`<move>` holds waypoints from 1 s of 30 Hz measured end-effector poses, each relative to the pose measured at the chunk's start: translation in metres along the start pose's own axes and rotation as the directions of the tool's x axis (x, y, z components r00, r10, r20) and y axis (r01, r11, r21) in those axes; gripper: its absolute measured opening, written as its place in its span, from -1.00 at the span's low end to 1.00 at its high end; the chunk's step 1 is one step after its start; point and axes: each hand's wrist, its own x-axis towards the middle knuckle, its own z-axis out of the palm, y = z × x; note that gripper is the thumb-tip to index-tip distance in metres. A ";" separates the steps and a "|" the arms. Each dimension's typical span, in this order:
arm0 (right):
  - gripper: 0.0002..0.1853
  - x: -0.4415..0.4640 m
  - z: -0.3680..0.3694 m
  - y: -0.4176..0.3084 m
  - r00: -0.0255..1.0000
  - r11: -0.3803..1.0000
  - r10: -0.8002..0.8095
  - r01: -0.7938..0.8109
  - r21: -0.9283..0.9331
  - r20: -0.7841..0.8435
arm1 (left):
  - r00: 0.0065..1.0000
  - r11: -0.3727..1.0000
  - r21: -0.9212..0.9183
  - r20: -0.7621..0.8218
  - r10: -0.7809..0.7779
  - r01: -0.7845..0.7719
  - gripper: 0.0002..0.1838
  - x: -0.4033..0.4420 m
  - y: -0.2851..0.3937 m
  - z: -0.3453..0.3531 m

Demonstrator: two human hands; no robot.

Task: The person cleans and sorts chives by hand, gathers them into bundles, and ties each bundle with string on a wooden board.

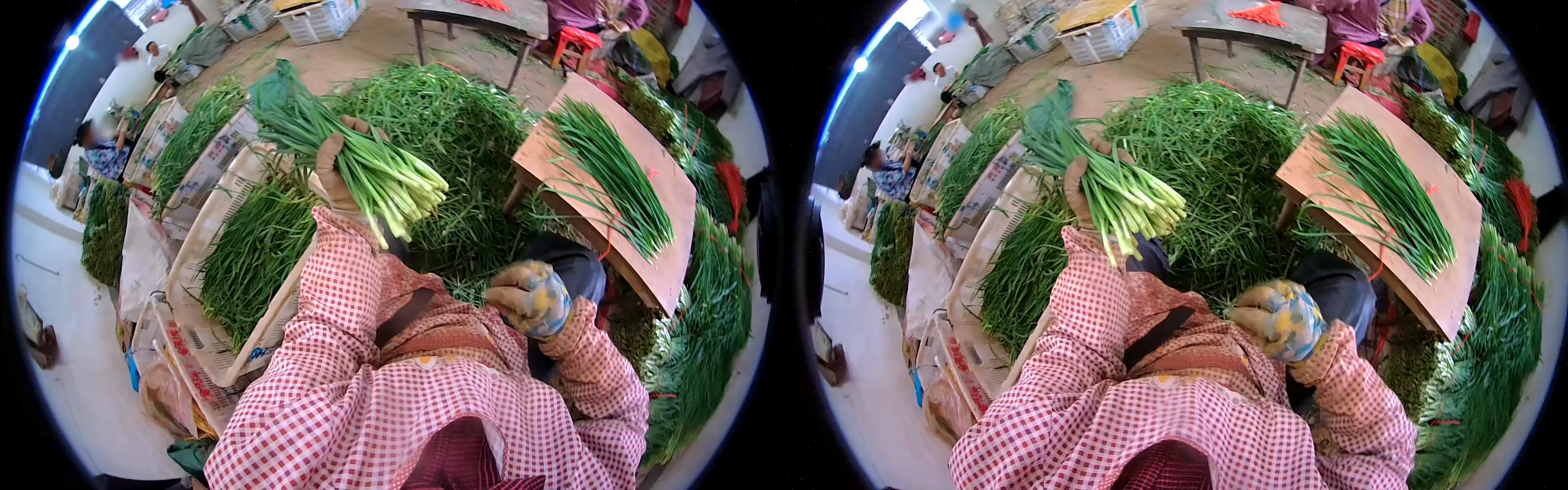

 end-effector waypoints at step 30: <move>-0.62 0.010 -0.003 -0.003 0.930 0.932 0.353 -0.341 0.120 -0.097 | 0.943 0.898 -0.315 0.233 -0.239 0.306 -0.67 -0.009 -0.012 -0.018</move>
